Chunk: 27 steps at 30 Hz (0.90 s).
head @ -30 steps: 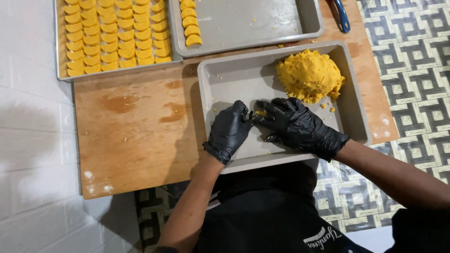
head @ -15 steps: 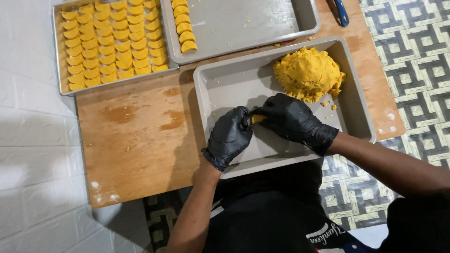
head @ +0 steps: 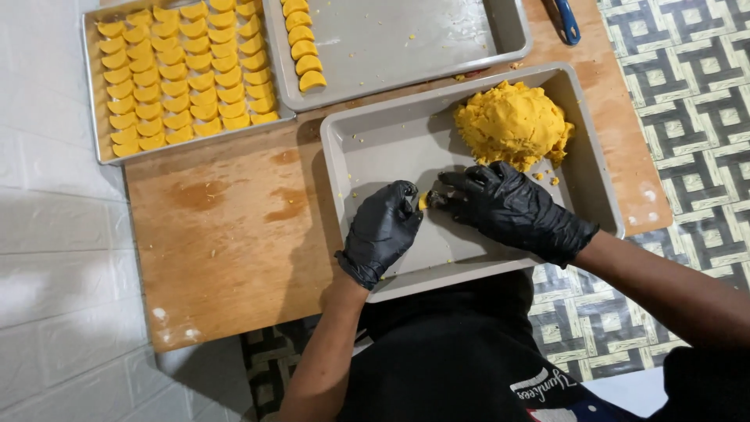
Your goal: Manually shaping yellow dough into small crescent-shaped pieces and arranging them on a baking tray.
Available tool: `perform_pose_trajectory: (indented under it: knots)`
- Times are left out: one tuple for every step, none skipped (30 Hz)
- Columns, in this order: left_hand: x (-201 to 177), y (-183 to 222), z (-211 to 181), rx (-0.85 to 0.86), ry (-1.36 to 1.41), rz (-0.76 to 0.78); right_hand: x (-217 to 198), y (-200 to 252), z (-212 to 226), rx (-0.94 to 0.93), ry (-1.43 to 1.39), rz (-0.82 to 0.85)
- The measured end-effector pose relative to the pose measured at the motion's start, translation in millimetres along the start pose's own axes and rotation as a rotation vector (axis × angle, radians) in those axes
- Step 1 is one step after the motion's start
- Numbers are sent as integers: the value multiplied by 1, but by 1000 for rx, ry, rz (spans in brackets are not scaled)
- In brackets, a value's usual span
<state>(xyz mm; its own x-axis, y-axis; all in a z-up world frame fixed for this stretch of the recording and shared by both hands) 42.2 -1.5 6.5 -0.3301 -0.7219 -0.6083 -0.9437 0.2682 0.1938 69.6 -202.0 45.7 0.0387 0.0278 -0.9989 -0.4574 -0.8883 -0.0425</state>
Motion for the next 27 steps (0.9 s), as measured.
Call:
perform_pose_trajectory:
  knots:
    - [-5,0,-3,5,-4,-1,-2,0,-1,3,4,-4]
    - [-9,1,-5,10,2,6,-3,0,-2,9,-2,2]
    - [-8,4,-7,9,18,16,-3,4,0,12,-14,18]
    - [-5,5,-4,7,24,18,-4,4,3,11,-16,24]
    - [-4,4,-3,15,-2,9,-5,3,4,7,-18,36]
    - [-3,3,-1,23,-28,0,-6,2,6,2,-21,48]
    - [-1,5,-1,20,-26,3,-3,4,5,2,-24,50]
    - [-1,6,-3,41,6,-9,-1,5,4,10,-7,31]
    - [-3,4,-5,67,35,-27,0,4,0,19,18,6]
    - [-2,6,-2,71,32,-29,5,3,1,19,22,2]
    - [-1,6,0,66,24,-39,10,1,-1,15,-47,-9]
    - [1,6,2,60,17,-49,14,0,-3,10,-116,-20]
    - [-4,6,-4,61,17,-51,9,-2,-2,8,-115,-20]
    - [-8,6,-9,55,-25,-46,5,-5,-2,14,-110,-20]
    - [-10,8,-14,44,-64,-41,1,-7,0,16,-109,-17]
    - [-8,9,-16,39,-61,-42,2,-5,1,12,-112,-14]
    - [-10,9,-18,48,-52,-58,3,-7,0,20,-138,-15]
    - [-12,8,-21,58,-44,-74,3,-8,-1,29,-163,-17]
    - [-13,10,-22,56,-44,-73,-1,-4,2,29,-165,-17]
    - [-14,11,-23,65,-62,-73,-3,0,-1,153,-208,0]
    - [-15,11,-25,69,-79,-82,-6,3,-5,268,-248,16]
    - [-8,10,-22,64,-77,-90,-1,3,-3,258,-246,17]
    - [-5,10,-20,96,-119,-117,6,1,0,288,-253,27]
    - [-1,9,-19,127,-162,-145,13,-1,2,318,-259,38]
    - [-2,9,-20,125,-167,-142,18,-2,1,318,-264,34]
    - [-2,8,-21,114,-170,-127,23,-3,0,321,-312,10]
    - [-1,7,-22,105,-172,-112,28,-3,-2,325,-358,-14]
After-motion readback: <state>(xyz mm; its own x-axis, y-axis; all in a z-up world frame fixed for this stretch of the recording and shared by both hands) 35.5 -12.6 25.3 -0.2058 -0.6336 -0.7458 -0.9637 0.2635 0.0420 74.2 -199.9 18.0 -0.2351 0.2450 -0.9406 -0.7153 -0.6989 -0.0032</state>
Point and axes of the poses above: each hand's wrist, its own y-axis away from the middle knuckle, its own x-axis out of the palm, z = x × y, the point moved 4 cm from there along -y, towards the middle knuckle, and after that the axes turned 14 degrees about z, right-handed, at the moved point
